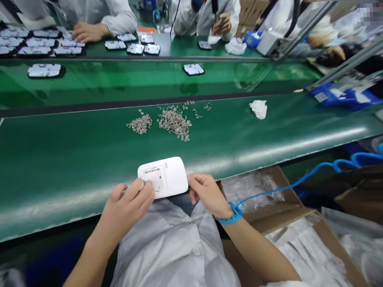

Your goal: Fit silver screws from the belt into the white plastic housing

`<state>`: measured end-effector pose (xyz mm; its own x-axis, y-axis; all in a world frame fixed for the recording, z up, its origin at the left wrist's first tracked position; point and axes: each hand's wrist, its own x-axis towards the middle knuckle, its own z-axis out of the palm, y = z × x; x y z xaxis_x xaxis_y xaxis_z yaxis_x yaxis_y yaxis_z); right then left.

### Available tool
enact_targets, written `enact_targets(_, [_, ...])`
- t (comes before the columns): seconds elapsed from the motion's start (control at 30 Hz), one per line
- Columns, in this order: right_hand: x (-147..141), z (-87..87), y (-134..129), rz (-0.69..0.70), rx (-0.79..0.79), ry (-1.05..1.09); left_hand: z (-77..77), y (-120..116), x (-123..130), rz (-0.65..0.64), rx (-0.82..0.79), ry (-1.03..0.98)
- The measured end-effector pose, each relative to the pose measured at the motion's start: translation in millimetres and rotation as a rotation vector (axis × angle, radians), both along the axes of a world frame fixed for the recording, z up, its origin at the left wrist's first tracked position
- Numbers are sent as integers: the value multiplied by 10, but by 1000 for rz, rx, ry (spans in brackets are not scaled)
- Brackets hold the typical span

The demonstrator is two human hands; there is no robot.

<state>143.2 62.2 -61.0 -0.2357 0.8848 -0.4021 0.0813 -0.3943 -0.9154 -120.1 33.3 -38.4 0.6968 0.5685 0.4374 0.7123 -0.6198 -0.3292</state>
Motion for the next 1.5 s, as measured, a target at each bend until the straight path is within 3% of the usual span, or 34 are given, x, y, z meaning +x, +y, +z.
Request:
enact_targets(0.1, [211,43,431,276,200,-338,88,90,-50,-1,-5,81])
enact_targets(0.13, [283,71,651,259,350,-493,97,105,-54,-1,-11,93])
enact_targets(0.2, [407,111,1171,99,723,-861,89,113,-48,14,-20,96])
enact_targets(0.3, [525,98,1920,-4,838,-960,57,83,-31,68,-72,63])
enact_targets(0.4, [572,14,2353,40,870,-974,61,41,-34,133,-240,7])
enact_targets(0.57, [666,-68,2463,19,915,-1012,120,39,-111,146,-438,-89])
enact_targets(0.83, [880,169,2517,-91,899,-1089,138,116,-125,87,-523,-163])
enact_targets(1.1, [766,59,2504,54,836,-1123,-111,176,-82,53,-531,-308])
enact_targets(1.33, [450,-28,2906,59,726,-1141,-171,246,-106,47,-617,-374])
enact_targets(1.5, [495,16,3110,124,665,-1132,-179,256,-109,51,-641,-391])
